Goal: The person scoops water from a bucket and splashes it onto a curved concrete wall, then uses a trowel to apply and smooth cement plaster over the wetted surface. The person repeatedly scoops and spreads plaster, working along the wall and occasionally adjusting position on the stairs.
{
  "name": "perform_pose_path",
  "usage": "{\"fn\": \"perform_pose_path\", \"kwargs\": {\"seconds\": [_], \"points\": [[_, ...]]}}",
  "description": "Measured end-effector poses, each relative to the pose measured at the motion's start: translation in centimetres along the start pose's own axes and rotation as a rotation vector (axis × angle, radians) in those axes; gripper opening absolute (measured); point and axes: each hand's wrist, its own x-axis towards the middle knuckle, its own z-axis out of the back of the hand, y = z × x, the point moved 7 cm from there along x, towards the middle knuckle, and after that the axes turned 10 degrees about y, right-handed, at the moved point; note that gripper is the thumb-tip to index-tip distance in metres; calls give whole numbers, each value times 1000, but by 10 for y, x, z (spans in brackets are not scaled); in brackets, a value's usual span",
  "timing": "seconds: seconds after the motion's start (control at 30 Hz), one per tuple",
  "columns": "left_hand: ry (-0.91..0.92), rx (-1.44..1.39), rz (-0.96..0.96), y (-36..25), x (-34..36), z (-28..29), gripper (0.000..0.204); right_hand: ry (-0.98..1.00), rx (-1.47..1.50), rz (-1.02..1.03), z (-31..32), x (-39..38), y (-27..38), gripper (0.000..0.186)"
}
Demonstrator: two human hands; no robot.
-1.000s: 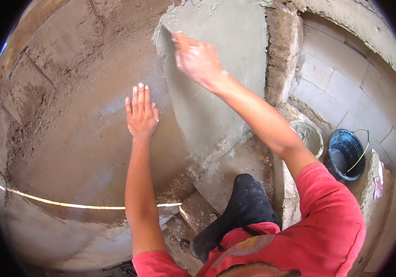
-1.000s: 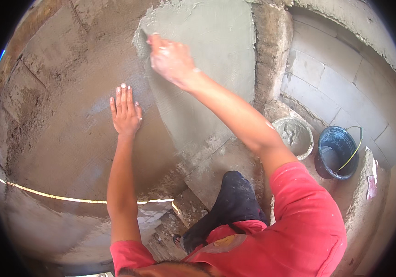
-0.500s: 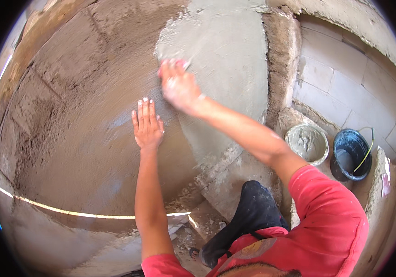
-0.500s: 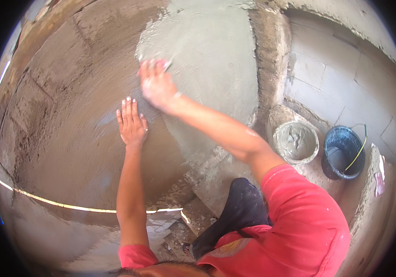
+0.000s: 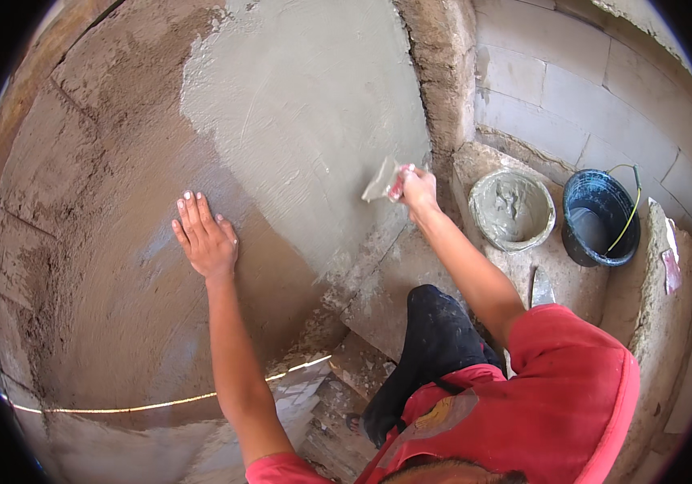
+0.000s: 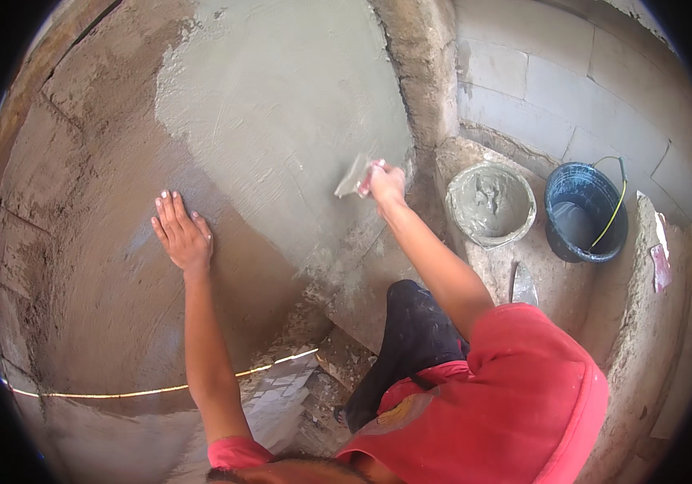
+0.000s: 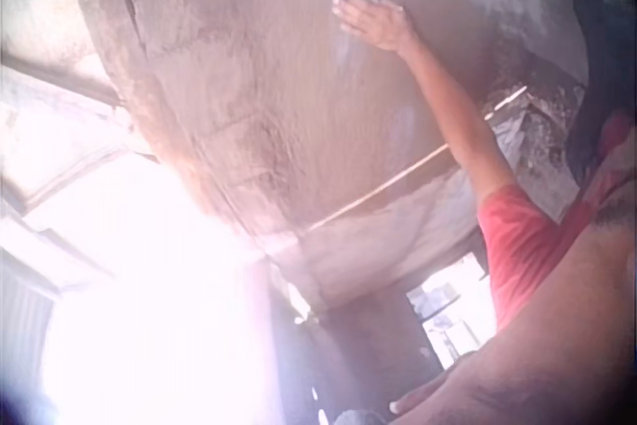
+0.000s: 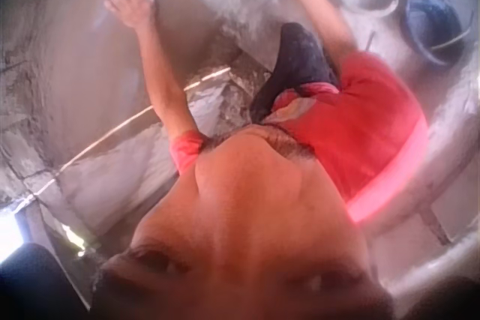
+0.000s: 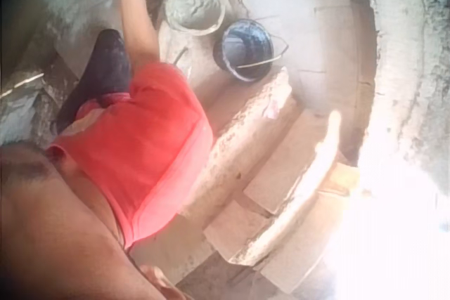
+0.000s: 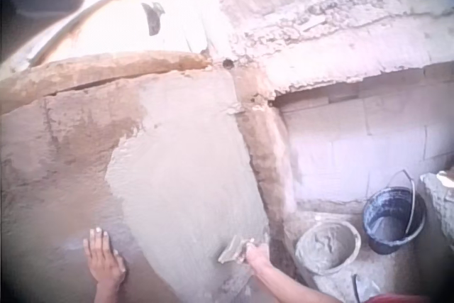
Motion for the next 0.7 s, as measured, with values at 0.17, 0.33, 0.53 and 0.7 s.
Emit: {"fn": "perform_pose_path", "kwargs": {"seconds": [0.17,0.33,0.53,0.7], "points": [[-10,5,-22,-2,0,0,51,-7,248,-123,48,53,-44,22],[-5,27,-14,-2,-1,-4,50,-123,-136,42,51,180,44,24],[-19,69,-7,0,-3,-10,50,-312,-518,80,37,270,141,37],[-30,89,-19,0,-6,-6,48,-397,-746,233,27,262,172,43]]}}
